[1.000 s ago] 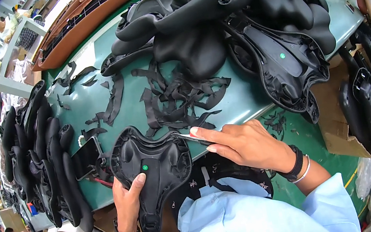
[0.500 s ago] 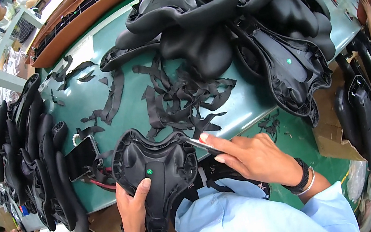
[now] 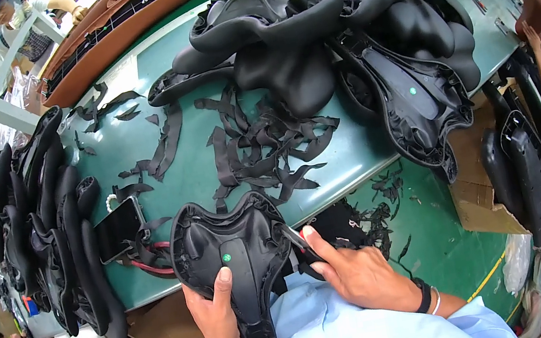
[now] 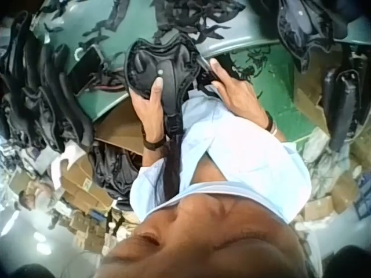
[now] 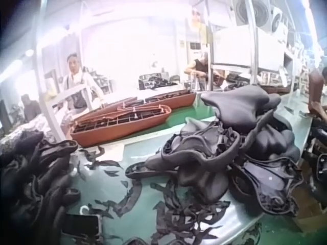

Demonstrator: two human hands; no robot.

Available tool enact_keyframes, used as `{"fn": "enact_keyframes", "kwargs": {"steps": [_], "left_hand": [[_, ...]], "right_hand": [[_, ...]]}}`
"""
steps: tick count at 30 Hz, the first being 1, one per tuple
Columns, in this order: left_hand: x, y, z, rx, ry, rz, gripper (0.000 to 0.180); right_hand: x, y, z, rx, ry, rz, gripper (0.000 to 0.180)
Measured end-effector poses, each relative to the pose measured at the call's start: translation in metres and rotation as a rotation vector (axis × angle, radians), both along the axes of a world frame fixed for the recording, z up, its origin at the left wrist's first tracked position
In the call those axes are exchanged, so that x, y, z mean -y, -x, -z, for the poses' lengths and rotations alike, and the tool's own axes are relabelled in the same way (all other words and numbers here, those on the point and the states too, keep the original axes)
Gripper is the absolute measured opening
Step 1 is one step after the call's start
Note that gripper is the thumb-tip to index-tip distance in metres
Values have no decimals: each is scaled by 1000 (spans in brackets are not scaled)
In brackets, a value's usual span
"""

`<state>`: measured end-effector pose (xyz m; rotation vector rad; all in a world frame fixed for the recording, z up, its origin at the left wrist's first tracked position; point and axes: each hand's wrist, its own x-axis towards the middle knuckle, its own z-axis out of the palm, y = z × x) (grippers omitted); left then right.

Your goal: The person picks up a bicycle seat from a box, trims excess material from the edges using a utility knife, and places it back into the box, repeating the process with a second seat.

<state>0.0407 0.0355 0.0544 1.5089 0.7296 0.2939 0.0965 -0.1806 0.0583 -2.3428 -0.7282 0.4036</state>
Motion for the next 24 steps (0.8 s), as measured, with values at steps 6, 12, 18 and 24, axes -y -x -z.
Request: {"fn": "enact_keyframes", "kwargs": {"steps": [6, 12, 18, 24], "left_hand": [[2, 8, 1, 10, -98, -13, 58], [-5, 7, -1, 52, -188, 76, 54], [-14, -6, 7, 100, 130, -142, 45], [-7, -2, 14, -180, 970, 433, 43]], "right_hand": [[17, -14, -14, -136, -229, 193, 58], [-44, -75, 12, 62, -435, -118, 61], [-61, -30, -8, -184, -555, -311, 51], [-85, -103, -24, -394, -514, -130, 46]]}}
